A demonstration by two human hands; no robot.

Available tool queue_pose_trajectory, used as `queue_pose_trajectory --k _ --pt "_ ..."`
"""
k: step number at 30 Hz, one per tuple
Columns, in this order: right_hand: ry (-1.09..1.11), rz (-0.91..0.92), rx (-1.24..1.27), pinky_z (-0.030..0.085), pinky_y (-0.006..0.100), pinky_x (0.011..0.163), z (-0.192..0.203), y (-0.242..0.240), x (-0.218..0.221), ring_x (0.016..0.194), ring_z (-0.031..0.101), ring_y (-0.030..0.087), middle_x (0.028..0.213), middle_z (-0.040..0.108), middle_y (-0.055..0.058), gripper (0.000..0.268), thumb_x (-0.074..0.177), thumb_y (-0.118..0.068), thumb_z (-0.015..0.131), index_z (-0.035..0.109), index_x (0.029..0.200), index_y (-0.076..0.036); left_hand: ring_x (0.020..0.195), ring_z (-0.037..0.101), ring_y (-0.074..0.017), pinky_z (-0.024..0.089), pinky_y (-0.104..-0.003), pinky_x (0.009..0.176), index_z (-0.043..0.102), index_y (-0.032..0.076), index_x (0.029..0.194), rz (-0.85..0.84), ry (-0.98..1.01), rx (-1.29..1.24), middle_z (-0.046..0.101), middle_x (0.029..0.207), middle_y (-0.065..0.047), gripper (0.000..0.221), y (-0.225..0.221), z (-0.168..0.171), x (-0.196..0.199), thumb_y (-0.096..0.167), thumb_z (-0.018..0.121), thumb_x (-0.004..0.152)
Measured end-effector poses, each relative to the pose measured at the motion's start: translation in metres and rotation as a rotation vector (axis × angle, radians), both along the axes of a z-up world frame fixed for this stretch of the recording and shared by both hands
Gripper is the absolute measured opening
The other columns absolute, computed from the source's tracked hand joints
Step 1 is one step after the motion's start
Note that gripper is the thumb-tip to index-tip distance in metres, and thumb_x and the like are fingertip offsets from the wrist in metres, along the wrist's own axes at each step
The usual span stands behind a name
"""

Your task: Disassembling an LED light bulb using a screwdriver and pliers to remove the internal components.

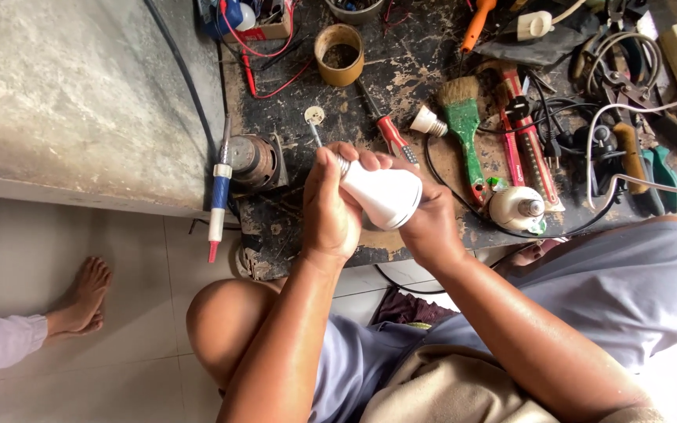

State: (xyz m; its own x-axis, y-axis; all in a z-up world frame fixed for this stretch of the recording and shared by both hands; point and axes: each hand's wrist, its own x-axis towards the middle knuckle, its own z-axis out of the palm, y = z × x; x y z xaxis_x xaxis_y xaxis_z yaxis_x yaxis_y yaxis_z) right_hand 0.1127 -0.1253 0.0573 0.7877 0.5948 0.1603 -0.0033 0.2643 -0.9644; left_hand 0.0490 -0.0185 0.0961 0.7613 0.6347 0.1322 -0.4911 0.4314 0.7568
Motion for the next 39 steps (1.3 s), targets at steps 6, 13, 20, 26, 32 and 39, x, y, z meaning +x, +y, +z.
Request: queue_pose_trajectory --k 6,13,20,26,32,39 --pt "-0.107 -0.029 0.004 0.045 0.043 0.113 0.009 0.008 -0.002 0.133 0.058 0.03 0.141 0.064 0.017 0.036 0.081 -0.01 0.086 0.075 0.115 -0.003 0.086 0.075 -0.0276 0.063 -0.044 0.086 0.055 0.012 0.097 0.224 0.059 -0.072 0.069 0.082 -0.009 0.04 -0.004 -0.002 0.013 0.047 0.04 0.109" --pt "-0.116 -0.061 0.02 0.036 0.044 0.122 0.017 0.017 -0.016 0.142 0.048 0.03 0.148 0.055 0.014 0.036 0.084 -0.012 0.085 0.074 0.118 -0.006 0.073 0.074 -0.0244 0.066 -0.044 0.078 0.051 0.011 0.095 0.435 0.203 0.031 0.064 0.075 -0.008 0.037 -0.004 -0.003 0.017 0.042 0.038 0.11" --pt "0.115 0.005 0.182 0.045 0.039 0.117 0.018 0.026 -0.027 0.136 0.055 0.025 0.149 0.055 0.013 0.035 0.081 -0.009 0.085 0.076 0.114 -0.007 0.067 0.073 -0.0238 0.067 -0.046 0.074 0.051 0.009 0.092 0.548 0.219 0.102 0.063 0.071 -0.009 0.037 0.005 -0.004 0.018 0.038 0.038 0.11" --pt "0.183 0.016 0.223 0.049 0.036 0.115 0.023 0.02 -0.012 0.132 0.059 0.024 0.152 0.055 0.014 0.036 0.078 -0.007 0.086 0.076 0.113 -0.006 0.07 0.074 -0.0228 0.067 -0.047 0.076 0.051 0.011 0.093 0.501 0.177 0.142 0.064 0.074 -0.008 0.037 -0.001 0.001 0.022 0.039 0.036 0.111" --pt "-0.031 0.004 0.147 0.048 0.038 0.116 0.018 0.023 -0.001 0.137 0.058 0.029 0.15 0.056 0.017 0.033 0.082 0.0 0.082 0.075 0.113 -0.004 0.065 0.073 -0.0225 0.067 -0.041 0.068 0.05 0.009 0.091 0.539 0.206 0.093 0.064 0.072 -0.008 0.038 -0.003 0.004 0.025 0.039 0.039 0.11" --pt "0.145 0.023 0.194 0.048 0.039 0.114 0.009 0.034 -0.023 0.134 0.058 0.029 0.149 0.056 0.019 0.04 0.079 0.002 0.082 0.073 0.117 0.0 0.062 0.073 -0.0218 0.067 -0.039 0.064 0.051 0.008 0.09 0.619 0.229 0.142 0.064 0.071 -0.008 0.037 0.013 0.0 0.022 0.038 0.04 0.109"
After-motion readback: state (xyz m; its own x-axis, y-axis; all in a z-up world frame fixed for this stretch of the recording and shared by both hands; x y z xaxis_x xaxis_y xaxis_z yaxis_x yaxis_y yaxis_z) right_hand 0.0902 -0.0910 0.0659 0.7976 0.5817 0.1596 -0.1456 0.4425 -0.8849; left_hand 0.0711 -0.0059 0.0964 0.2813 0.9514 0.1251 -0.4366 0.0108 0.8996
